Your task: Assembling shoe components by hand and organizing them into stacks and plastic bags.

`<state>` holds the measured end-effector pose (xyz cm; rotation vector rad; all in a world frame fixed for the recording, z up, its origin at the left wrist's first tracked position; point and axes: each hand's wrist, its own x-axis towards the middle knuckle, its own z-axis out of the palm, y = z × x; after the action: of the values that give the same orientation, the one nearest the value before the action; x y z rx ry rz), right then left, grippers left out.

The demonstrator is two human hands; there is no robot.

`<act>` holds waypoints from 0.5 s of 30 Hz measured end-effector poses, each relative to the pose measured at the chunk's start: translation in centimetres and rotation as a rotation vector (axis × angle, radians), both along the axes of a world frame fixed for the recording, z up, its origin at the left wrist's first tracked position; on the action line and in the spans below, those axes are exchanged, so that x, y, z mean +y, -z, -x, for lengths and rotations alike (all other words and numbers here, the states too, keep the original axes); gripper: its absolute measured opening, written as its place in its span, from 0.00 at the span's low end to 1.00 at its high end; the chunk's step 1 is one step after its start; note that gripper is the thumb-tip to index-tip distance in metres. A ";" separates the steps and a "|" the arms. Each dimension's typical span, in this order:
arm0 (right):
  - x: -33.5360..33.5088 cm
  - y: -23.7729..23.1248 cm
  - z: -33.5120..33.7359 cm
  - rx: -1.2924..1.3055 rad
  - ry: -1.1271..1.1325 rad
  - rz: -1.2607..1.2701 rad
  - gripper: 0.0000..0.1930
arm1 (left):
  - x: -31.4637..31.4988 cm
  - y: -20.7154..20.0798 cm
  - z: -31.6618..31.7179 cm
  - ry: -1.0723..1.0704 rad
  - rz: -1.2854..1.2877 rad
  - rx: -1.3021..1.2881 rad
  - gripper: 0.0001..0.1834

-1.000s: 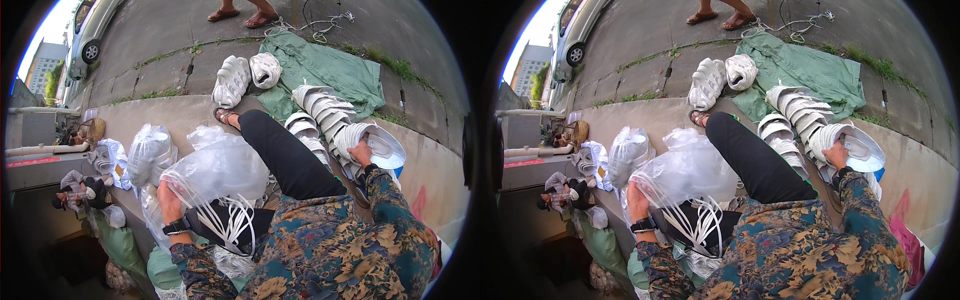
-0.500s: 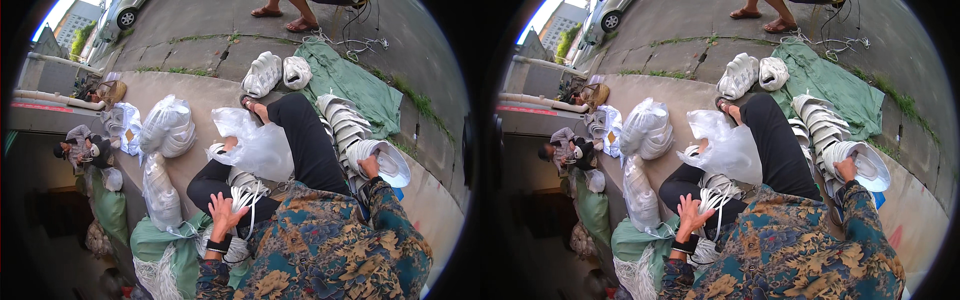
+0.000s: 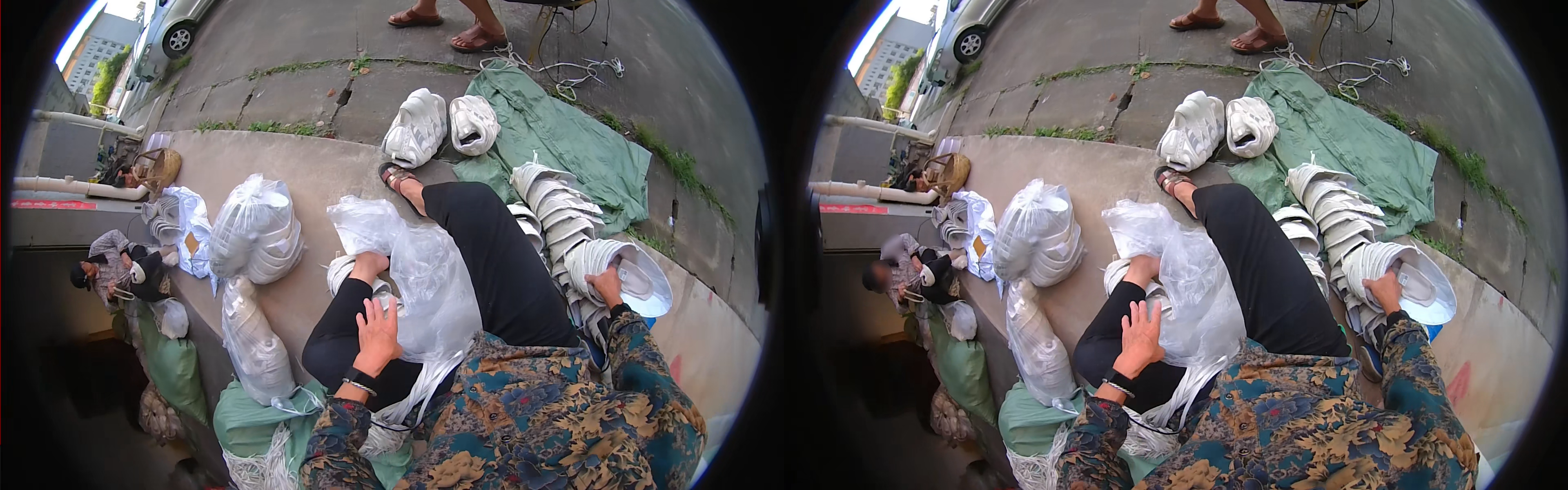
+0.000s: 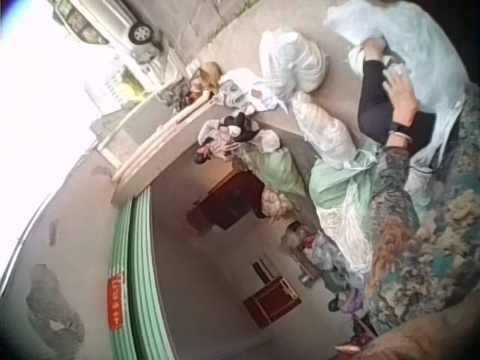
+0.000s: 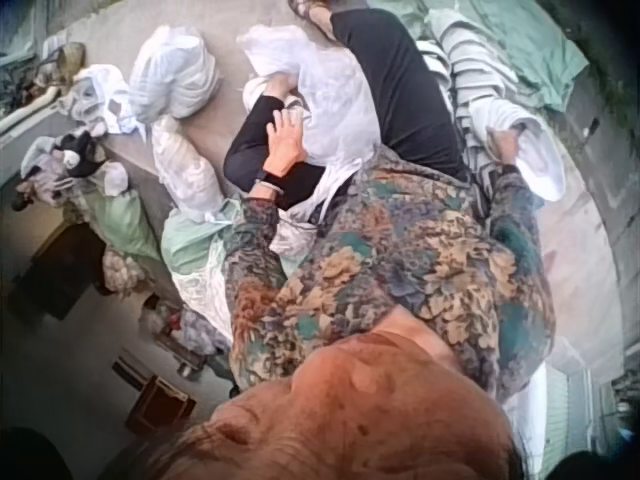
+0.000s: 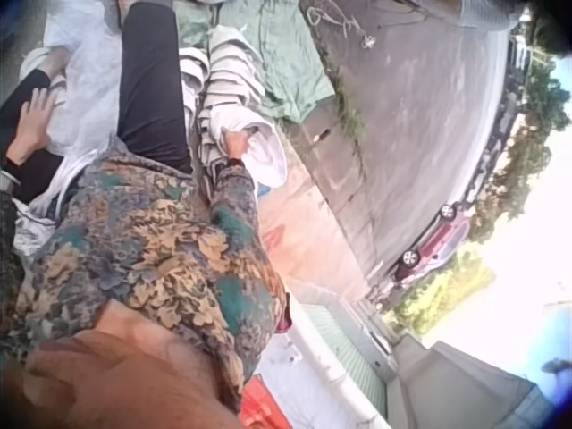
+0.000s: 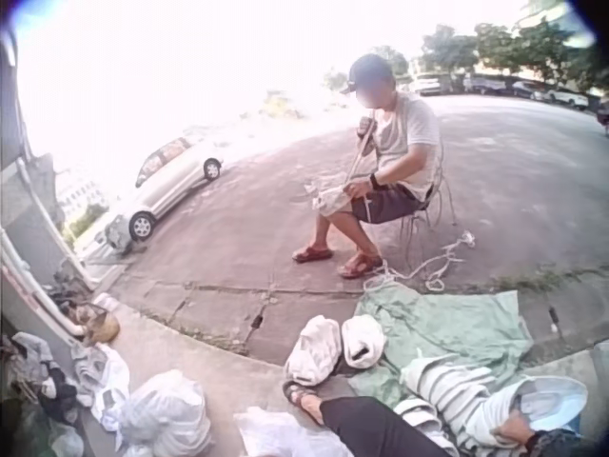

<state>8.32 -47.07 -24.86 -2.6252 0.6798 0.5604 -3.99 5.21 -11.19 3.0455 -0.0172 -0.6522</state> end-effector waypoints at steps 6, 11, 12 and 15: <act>-0.2 -1.1 0.5 -0.009 0.059 -0.002 0.37 | 0.7 9.0 -3.8 0.007 0.035 0.343 0.40; 0.9 -0.3 -0.4 -0.028 0.012 -0.089 0.37 | 2.0 17.1 -3.8 -0.269 0.494 0.357 0.19; 0.6 -0.8 -0.3 -0.021 0.015 -0.093 0.37 | 1.7 17.6 -4.9 -0.484 0.738 0.391 0.16; -1.6 1.6 0.9 -0.111 0.014 -0.130 0.32 | 3.7 14.4 -9.2 -1.316 1.436 0.241 0.11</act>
<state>7.46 -48.67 -26.45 -2.5074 0.6053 0.4353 5.18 8.95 -25.63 1.1428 0.9196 -0.4533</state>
